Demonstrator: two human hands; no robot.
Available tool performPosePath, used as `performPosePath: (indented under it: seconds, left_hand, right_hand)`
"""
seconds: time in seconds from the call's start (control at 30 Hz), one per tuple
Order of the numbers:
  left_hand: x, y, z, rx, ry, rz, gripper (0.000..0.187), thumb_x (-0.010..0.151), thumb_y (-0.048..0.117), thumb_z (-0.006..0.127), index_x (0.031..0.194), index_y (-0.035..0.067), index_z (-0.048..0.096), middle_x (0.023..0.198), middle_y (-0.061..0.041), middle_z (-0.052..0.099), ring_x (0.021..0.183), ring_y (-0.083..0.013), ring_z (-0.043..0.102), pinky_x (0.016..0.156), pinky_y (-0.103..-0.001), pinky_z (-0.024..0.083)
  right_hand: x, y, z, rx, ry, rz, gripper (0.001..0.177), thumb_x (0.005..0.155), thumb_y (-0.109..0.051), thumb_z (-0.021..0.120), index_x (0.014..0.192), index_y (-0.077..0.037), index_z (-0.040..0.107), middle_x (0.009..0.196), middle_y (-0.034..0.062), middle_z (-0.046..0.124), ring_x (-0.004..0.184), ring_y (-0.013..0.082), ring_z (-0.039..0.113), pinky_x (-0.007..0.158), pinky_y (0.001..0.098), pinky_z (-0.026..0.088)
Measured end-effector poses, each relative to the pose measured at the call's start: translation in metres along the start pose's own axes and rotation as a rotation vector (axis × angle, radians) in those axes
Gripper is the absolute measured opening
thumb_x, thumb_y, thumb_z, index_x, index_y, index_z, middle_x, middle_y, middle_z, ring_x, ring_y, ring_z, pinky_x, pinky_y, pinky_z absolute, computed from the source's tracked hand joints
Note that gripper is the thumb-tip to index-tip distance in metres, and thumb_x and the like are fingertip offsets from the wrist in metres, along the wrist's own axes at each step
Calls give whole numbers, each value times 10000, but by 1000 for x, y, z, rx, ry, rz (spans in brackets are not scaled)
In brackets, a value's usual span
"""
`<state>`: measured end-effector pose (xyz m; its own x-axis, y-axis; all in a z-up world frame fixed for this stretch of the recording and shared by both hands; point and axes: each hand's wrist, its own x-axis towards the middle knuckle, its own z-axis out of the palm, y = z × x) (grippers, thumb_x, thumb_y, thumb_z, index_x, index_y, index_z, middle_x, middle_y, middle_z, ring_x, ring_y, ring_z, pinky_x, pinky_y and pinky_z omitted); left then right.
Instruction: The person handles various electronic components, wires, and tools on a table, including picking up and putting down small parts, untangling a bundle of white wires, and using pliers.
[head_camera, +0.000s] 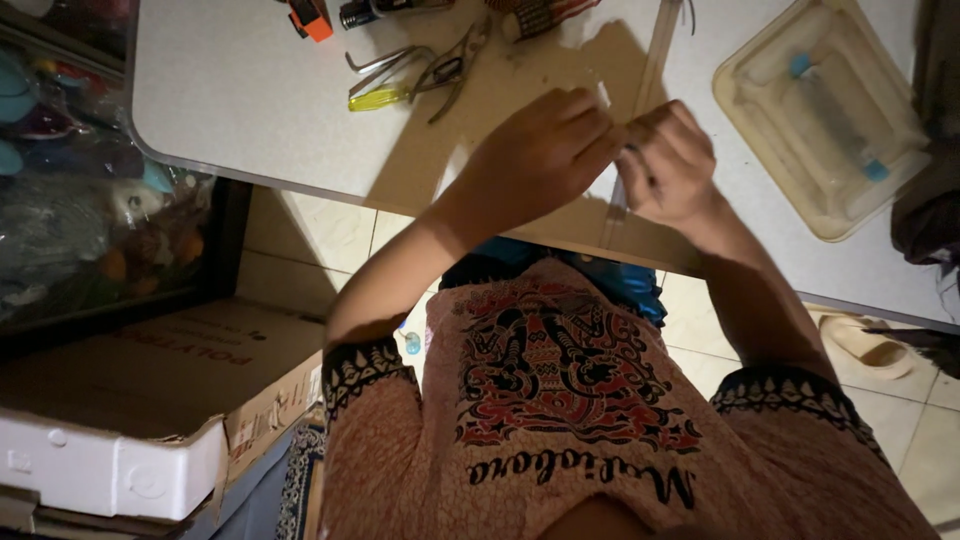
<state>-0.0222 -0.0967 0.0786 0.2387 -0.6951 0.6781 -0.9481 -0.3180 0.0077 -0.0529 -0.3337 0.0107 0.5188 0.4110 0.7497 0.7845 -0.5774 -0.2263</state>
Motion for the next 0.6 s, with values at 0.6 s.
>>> performPosePath:
  seconds: [0.6]
  left_hand:
    - [1, 5, 11, -278, 141, -279, 325, 1009, 380, 733, 1270, 213, 636, 1193, -38, 565, 1142, -254, 541, 998, -432, 472]
  right_hand:
    - [6, -21, -20, 464, -27, 508, 173, 1082, -111, 655, 966, 17, 651, 861, 48, 603, 766, 128, 566, 669, 260, 420]
